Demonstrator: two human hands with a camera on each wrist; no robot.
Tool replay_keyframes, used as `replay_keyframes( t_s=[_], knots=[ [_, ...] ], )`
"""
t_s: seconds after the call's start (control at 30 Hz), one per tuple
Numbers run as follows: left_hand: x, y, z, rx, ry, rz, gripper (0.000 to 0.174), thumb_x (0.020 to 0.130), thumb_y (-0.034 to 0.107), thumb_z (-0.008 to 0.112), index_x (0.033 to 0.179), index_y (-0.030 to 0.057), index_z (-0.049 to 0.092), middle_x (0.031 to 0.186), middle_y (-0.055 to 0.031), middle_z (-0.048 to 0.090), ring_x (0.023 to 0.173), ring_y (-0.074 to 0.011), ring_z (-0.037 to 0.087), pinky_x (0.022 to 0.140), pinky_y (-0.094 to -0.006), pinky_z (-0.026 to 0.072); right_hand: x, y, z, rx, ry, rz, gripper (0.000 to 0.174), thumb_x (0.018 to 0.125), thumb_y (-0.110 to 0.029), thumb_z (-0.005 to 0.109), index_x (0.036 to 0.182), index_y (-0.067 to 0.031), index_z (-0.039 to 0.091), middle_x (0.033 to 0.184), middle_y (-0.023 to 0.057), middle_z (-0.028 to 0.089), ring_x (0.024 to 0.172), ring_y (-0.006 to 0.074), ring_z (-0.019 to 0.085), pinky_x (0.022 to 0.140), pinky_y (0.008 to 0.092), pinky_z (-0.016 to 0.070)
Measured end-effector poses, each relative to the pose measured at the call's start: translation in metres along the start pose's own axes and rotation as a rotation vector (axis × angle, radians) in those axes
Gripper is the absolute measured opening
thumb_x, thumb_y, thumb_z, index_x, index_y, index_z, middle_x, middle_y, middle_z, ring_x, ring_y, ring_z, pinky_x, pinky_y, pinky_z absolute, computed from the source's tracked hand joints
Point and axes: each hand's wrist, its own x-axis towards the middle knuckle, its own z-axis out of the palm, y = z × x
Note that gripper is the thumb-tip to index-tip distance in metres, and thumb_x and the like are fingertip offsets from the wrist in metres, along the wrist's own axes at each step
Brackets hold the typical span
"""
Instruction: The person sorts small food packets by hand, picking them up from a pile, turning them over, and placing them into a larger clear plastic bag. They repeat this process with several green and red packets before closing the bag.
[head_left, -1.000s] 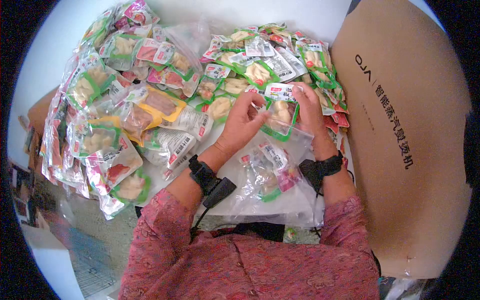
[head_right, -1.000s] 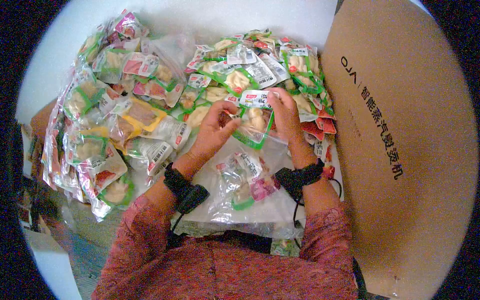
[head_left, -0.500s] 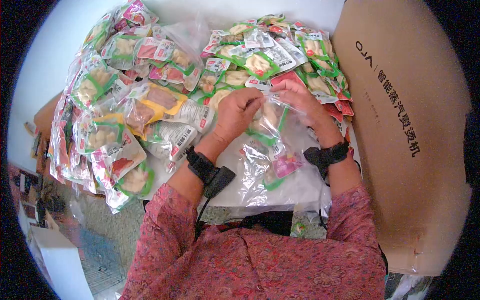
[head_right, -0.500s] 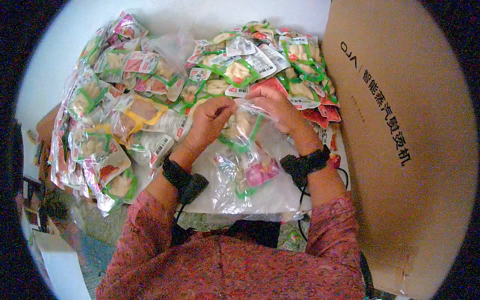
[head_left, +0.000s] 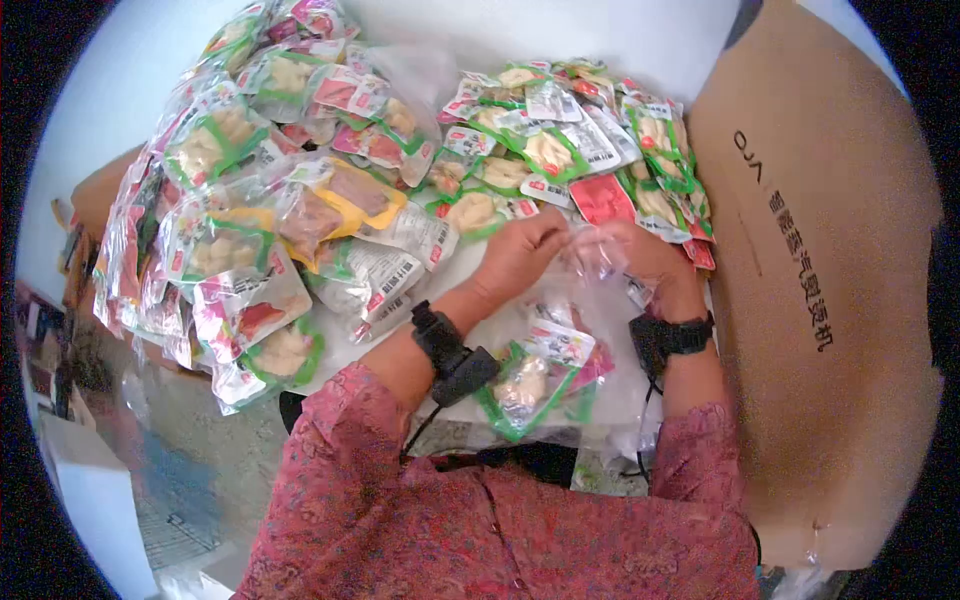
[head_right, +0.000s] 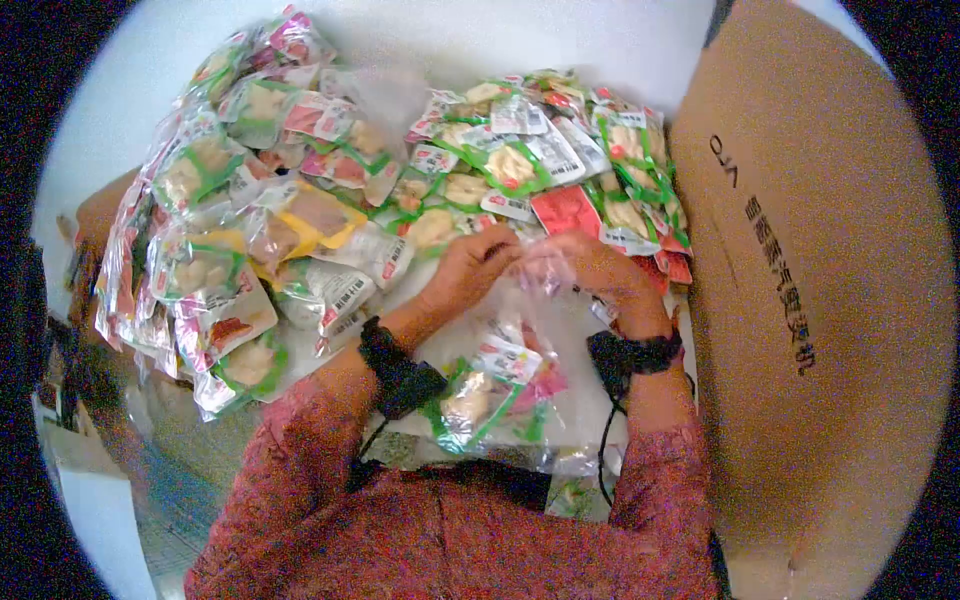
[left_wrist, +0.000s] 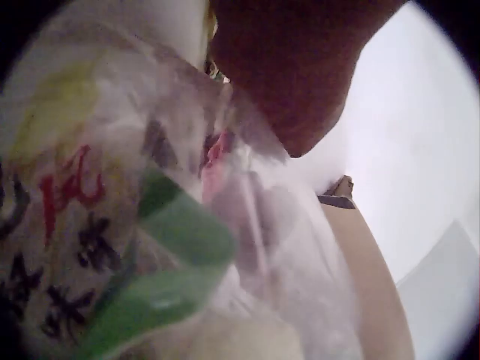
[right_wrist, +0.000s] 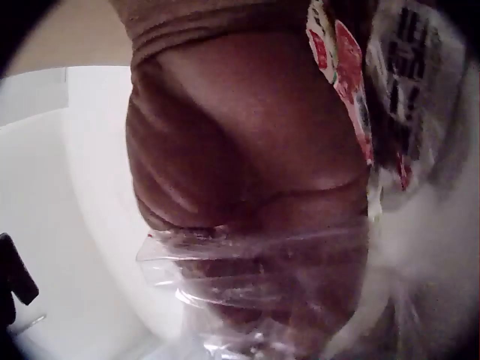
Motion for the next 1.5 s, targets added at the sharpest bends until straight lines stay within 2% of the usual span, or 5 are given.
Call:
replay_keyframes(
  t_s=[0.2,0.63,1.33,1.4,1.5],
  knots=[
    [0.0,0.005,-0.003,0.15,-0.17,-0.094,0.012,0.081,0.02,0.051,0.079,0.0074,0.052,0.064,-0.0102,0.054,0.056,-0.0243,0.054,0.053,-0.035,0.0421,0.028,-0.04,-0.019,-0.138,0.409,-0.014,0.021,0.08,-0.017,0.051,0.089,-0.0002,0.059,0.072,0.0039,0.059,0.066,0.011,0.054,0.061,0.0248,0.0448],
    [-0.007,-0.018,0.006,0.38,-0.366,0.049,0.031,0.076,0.013,0.051,0.107,0.0104,0.053,0.108,-0.0131,0.053,0.102,-0.0326,0.048,0.089,-0.0419,0.035,0.134,-0.061,0.037,-1.144,-0.034,-0.116,0.068,0.063,-0.024,0.063,0.122,-0.0029,0.036,0.1,0.0191,0.051,0.092,0.0336,0.051,0.08,0.039,0.0411],
    [-0.003,-0.023,0.008,0.15,-0.278,0.105,0.038,0.084,0.034,0.043,0.103,0.0032,0.054,0.096,-0.0153,0.057,0.081,-0.0287,0.056,0.072,-0.0375,0.0431,0.062,-0.079,-0.003,-1.463,0.203,-0.486,0.009,0.07,-0.008,0.049,0.079,-0.0047,0.05,0.073,0.0103,0.051,0.069,0.0279,0.053,0.062,0.0375,0.0432],
    [0.0,-0.03,0.009,0.058,-0.174,0.299,0.043,0.085,0.038,0.041,0.103,0.0016,0.054,0.093,-0.0133,0.058,0.072,-0.0246,0.057,0.065,-0.0335,0.0446,0.045,-0.078,-0.015,-1.196,0.633,-0.615,0.015,0.072,-0.008,0.052,0.087,-0.0048,0.053,0.078,0.0112,0.057,0.071,0.0252,0.057,0.062,0.0353,0.0461],
    [0.006,-0.002,-0.016,-0.862,-0.287,-0.464,0.05,0.086,0.044,0.036,0.103,0.0015,0.054,0.088,-0.0074,0.058,0.057,-0.0133,0.049,0.051,-0.023,0.0376,0.024,-0.068,-0.019,-0.567,0.766,-0.275,0.015,0.077,-0.008,0.051,0.091,-0.0044,0.052,0.084,0.0118,0.058,0.077,0.0212,0.058,0.066,0.0323,0.0459]
  ],
)
